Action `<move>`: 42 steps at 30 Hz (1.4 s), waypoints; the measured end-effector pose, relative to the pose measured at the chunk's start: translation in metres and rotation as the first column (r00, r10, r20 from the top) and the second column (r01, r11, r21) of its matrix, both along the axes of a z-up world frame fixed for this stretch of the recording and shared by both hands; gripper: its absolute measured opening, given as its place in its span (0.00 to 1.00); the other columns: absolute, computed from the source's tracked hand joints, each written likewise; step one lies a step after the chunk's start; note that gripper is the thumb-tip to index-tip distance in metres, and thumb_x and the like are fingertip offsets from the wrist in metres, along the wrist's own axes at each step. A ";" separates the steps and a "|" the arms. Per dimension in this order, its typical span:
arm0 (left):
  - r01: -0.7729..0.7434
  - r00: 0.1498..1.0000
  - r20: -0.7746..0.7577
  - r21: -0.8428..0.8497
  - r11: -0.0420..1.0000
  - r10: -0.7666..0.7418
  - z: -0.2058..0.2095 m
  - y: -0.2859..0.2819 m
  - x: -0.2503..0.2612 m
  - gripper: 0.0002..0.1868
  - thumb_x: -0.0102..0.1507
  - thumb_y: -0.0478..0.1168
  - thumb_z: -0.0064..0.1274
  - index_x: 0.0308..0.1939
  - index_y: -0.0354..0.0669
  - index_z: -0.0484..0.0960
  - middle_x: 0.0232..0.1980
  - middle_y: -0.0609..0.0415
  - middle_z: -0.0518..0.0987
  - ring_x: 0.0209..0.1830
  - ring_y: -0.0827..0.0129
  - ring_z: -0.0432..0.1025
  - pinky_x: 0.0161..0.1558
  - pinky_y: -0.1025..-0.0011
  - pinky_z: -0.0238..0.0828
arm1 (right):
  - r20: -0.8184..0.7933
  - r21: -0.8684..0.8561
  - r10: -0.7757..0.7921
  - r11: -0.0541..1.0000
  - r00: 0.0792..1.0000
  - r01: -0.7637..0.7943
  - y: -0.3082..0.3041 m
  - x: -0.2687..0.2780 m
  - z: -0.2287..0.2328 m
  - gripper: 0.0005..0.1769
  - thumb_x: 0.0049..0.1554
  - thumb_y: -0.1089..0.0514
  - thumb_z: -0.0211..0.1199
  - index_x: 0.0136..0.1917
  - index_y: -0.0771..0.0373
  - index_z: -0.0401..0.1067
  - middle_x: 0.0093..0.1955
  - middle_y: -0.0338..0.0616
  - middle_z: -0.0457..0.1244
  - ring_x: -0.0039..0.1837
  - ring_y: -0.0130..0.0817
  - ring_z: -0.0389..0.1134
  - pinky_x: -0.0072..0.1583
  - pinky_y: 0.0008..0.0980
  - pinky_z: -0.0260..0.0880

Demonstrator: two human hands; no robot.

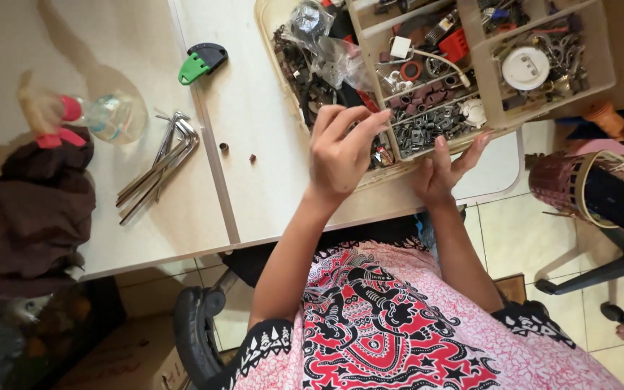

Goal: The person organizes small metal parts from a plastic container on a table, then uses a hex key to tighten a screw on a green and black brake lever.

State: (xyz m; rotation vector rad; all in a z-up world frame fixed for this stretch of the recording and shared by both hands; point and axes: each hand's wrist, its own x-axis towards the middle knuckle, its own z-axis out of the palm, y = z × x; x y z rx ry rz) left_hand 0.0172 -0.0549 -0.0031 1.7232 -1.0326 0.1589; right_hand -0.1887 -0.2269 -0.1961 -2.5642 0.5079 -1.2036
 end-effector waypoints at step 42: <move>0.059 0.960 0.251 0.254 0.965 -0.125 -0.022 -0.032 -0.003 0.16 0.69 0.49 0.61 0.58 0.49 0.86 0.65 0.59 0.80 0.69 0.52 0.67 0.67 0.53 0.58 | 0.006 -0.048 -0.049 0.998 0.999 0.049 0.005 0.002 0.002 0.21 0.68 0.56 0.55 0.73 0.58 0.71 0.87 0.57 0.32 0.87 0.67 0.31 0.84 0.65 0.29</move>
